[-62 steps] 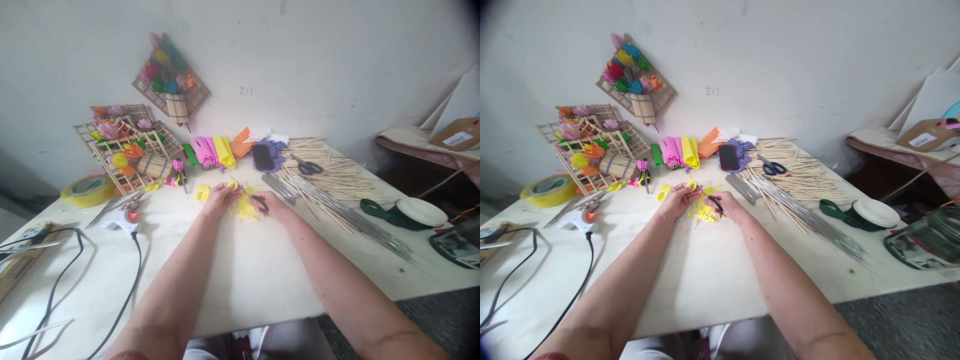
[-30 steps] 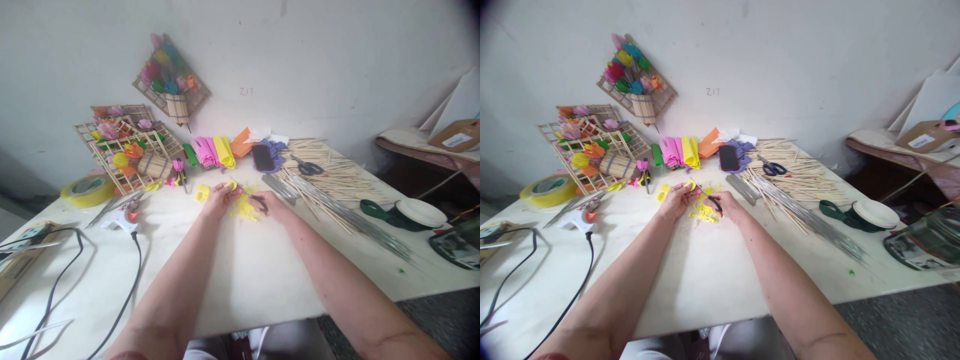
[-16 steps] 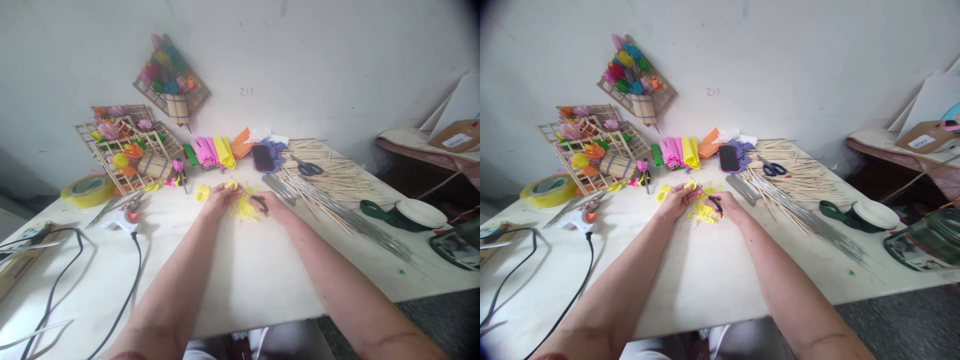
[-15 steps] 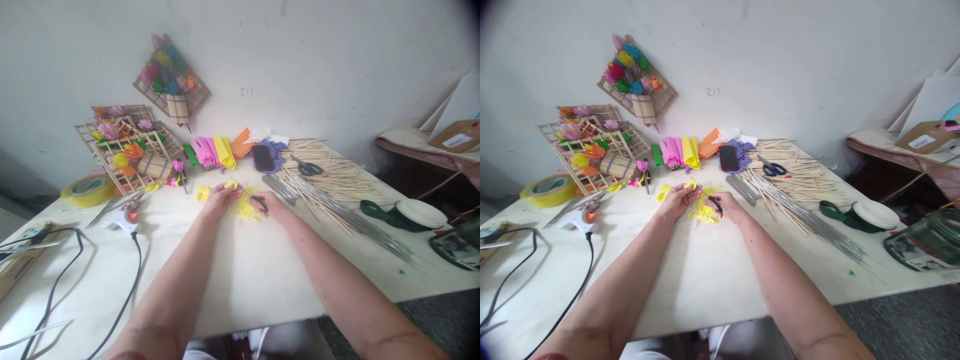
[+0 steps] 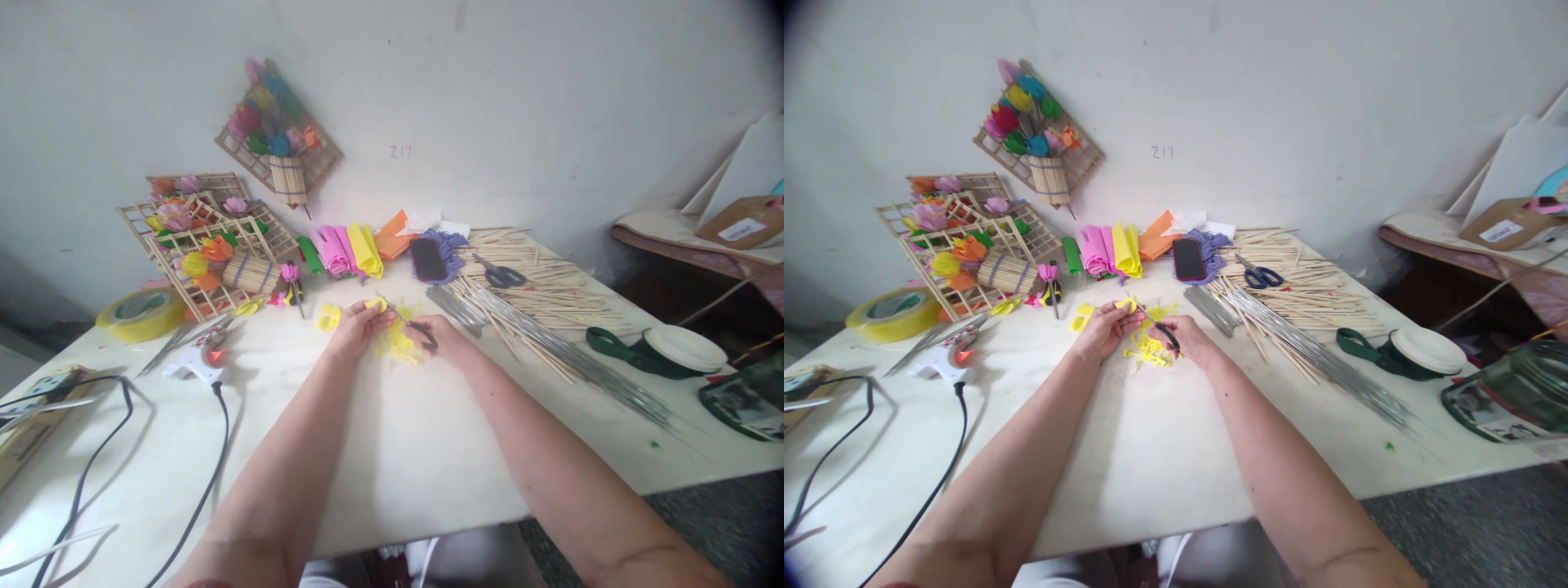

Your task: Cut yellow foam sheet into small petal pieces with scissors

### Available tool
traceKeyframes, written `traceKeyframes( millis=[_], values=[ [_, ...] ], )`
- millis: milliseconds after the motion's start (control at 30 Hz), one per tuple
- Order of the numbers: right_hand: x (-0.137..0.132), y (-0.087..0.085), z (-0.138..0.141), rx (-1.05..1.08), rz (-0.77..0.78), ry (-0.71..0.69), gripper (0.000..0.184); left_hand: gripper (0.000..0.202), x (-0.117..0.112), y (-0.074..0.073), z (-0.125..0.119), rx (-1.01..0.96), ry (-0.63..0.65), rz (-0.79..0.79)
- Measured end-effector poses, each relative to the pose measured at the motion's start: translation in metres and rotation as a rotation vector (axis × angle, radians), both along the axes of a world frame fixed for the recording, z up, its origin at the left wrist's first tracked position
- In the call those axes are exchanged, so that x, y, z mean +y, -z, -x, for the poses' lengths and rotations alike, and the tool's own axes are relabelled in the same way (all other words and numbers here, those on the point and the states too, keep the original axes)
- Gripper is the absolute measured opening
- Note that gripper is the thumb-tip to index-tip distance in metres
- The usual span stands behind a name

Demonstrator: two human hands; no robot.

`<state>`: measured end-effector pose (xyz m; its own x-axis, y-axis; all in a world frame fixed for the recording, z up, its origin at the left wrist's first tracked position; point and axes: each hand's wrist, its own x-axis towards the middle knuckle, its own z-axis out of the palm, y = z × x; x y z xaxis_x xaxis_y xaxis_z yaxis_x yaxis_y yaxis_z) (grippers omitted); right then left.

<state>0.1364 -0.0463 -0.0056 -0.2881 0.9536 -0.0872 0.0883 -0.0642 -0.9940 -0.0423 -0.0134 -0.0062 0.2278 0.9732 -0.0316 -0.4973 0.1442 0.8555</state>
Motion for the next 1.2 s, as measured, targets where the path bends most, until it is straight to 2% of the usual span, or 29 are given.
traceKeyframes(
  millis=[367,767,1200],
  values=[
    [0.0032,0.0048,-0.0012,0.006,-0.031,-0.022,0.03,0.011,0.0004,0.0025,0.0013,0.019,0.061,-0.036],
    [0.0025,0.0041,0.0,-0.001,-0.069,-0.031,0.03,0.012,0.0001,0.0015,0.0005,-0.009,0.044,-0.027],
    [0.0033,0.0007,0.0006,0.064,-0.006,-0.042,0.032,0.012,-0.0004,0.0,0.0001,-0.019,0.01,0.01]
  ],
)
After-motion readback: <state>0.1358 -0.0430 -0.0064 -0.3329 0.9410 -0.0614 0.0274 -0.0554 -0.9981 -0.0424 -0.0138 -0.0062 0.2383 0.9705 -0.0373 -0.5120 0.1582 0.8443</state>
